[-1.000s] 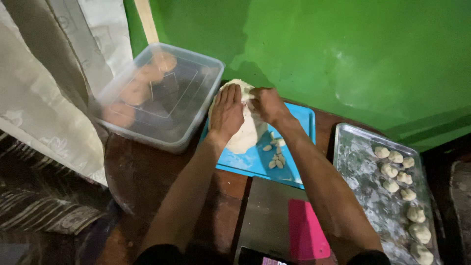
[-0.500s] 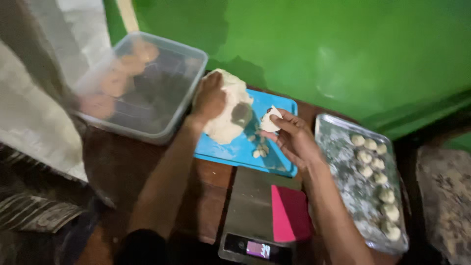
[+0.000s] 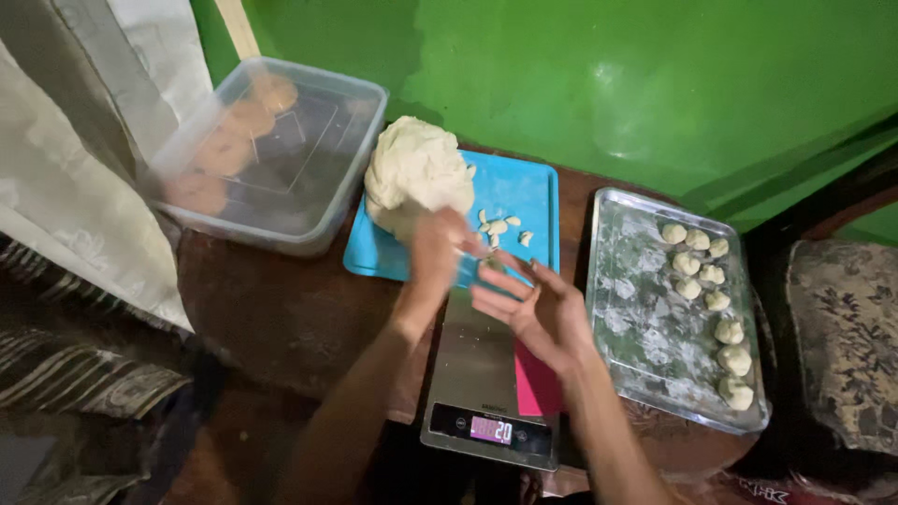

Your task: The person pinches pieces of dough from a larger mass, rolls them into balls between their palms, and places them on a digital scale to check their weight, occasionally using a scraper to adjust the dough size before placing the finished balls onto a metal tray.

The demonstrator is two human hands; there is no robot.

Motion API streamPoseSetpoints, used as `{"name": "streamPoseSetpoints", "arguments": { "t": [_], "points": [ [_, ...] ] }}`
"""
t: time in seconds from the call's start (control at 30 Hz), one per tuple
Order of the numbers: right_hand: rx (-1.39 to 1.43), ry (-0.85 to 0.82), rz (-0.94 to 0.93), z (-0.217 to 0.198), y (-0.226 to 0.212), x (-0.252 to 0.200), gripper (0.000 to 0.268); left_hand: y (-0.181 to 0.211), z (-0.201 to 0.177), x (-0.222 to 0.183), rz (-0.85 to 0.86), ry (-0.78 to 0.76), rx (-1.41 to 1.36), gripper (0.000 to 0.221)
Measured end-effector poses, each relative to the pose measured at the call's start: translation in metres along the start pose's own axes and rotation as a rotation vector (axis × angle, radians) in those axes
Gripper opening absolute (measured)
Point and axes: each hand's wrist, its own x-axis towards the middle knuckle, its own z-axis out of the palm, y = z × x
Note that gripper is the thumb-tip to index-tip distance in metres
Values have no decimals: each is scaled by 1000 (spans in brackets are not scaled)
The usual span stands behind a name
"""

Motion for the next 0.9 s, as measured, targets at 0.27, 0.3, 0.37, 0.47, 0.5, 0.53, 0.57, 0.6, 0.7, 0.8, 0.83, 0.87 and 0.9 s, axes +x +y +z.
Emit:
{"name": "streamPoseSetpoints", "arguments": {
  "t": [0.27, 0.3, 0.37, 0.47, 0.5, 0.53, 0.57, 0.6, 0.7, 0.8, 0.83, 0.87, 0.9],
  "points": [
    [-1363, 73, -668, -41, -4, 112, 34, -31, -65, -22, -201, 549, 393, 34],
    [-1360, 67, -666, -24, -7, 125, 34, -21, -57, -23, -200, 555, 397, 34],
    [-1700, -31, -683, 9, -14, 151, 56, -1, -39, -21, -95, 451, 153, 18],
    [-1725, -205, -930, 16, -10, 208, 59, -12, -66, -9, -31, 386, 559, 20],
    [-1725, -208, -931, 17, -10, 218, 59, -18, -72, -4, -29, 388, 559, 20],
    [-1754, -177, -937, 19, -9, 229, 50, -23, -78, -1, -67, 420, 406, 31],
    [-1783, -145, -942, 20, -9, 239, 42, -29, -84, 2, -105, 449, 253, 43],
    [-1783, -147, -937, 17, -6, 246, 42, -15, -77, 2, -108, 453, 253, 43],
    [-1885, 34, -875, 5, -5, 257, 33, 9, -65, 4, -224, 453, -190, 71],
    [-1945, 69, -826, -3, -8, 256, 24, 5, -70, 5, -257, 403, -400, 69],
    [-1998, 40, -819, -5, -7, 252, 23, 4, -69, 6, -263, 447, -291, 47],
    [-2050, 11, -818, -6, -6, 249, 23, 4, -69, 8, -263, 486, -179, 33],
    [-2053, 13, -822, -8, -4, 243, 23, 11, -62, 5, -260, 483, -181, 33]
  ]
}}
